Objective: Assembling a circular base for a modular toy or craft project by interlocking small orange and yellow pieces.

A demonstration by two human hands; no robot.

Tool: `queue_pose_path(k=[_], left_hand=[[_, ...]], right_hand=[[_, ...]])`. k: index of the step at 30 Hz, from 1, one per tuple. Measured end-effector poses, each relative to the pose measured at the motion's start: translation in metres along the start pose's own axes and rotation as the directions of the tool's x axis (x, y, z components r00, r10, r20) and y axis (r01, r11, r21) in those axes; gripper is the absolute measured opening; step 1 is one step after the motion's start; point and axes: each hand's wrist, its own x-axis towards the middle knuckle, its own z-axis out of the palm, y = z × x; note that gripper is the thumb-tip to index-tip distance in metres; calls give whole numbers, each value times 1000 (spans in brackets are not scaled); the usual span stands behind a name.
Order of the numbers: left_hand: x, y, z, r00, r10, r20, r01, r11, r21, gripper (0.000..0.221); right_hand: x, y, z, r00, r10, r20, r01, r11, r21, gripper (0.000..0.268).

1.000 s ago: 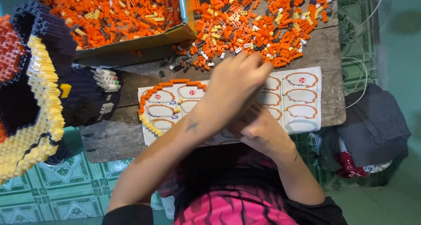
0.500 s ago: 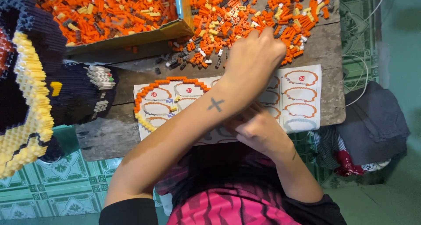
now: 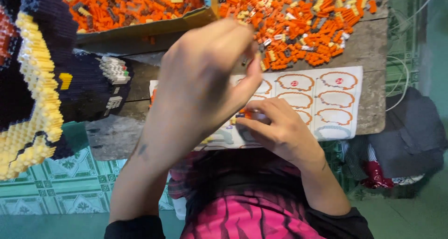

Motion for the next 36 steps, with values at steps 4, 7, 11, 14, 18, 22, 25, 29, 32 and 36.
queue_pose_path(k=[4, 7, 11, 14, 18, 22, 25, 29, 32, 36], left_hand=[[-41, -3, -22, 999, 27, 22, -23, 986, -163, 9], [-75, -18, -9, 1000, -9, -16, 6, 983, -185, 15], [-114, -17, 22, 995, -99, 7, 99, 976, -194, 21], [-137, -12, 46, 988, -151, 39, 155, 969, -191, 19], [-155, -12, 66, 989, -147, 15, 148, 983, -107, 17], [-159, -13, 76, 990, -120, -68, 116, 992, -58, 16], [-162, -17, 82, 989, -117, -94, 112, 992, -56, 17], [-163, -19, 84, 983, -129, -130, 121, 990, -68, 18], [-163, -19, 84, 980, -137, -143, 125, 988, -89, 20], [-162, -20, 84, 979, -130, -156, 116, 988, -98, 18]], right_hand=[[-2, 1, 2, 1000, 4, 30, -4, 1000, -6, 29], [-2, 3, 2, 999, 4, 37, -3, 999, -36, 31], [0, 3, 0, 999, 0, 37, 2, 999, -50, 30], [3, 2, 0, 1000, -10, 19, 11, 998, -55, 21], [4, 0, 1, 1000, 2, 24, -1, 999, -44, 22], [5, -1, 1, 1000, 3, 30, -1, 997, -79, 17], [4, -2, 2, 999, 15, 41, -11, 995, -102, 17], [10, -10, 0, 997, 27, 65, -17, 988, -156, 12], [13, -19, -4, 992, 63, 107, -39, 975, -217, 19], [13, -21, 2, 993, 82, 83, -64, 977, -201, 18]])
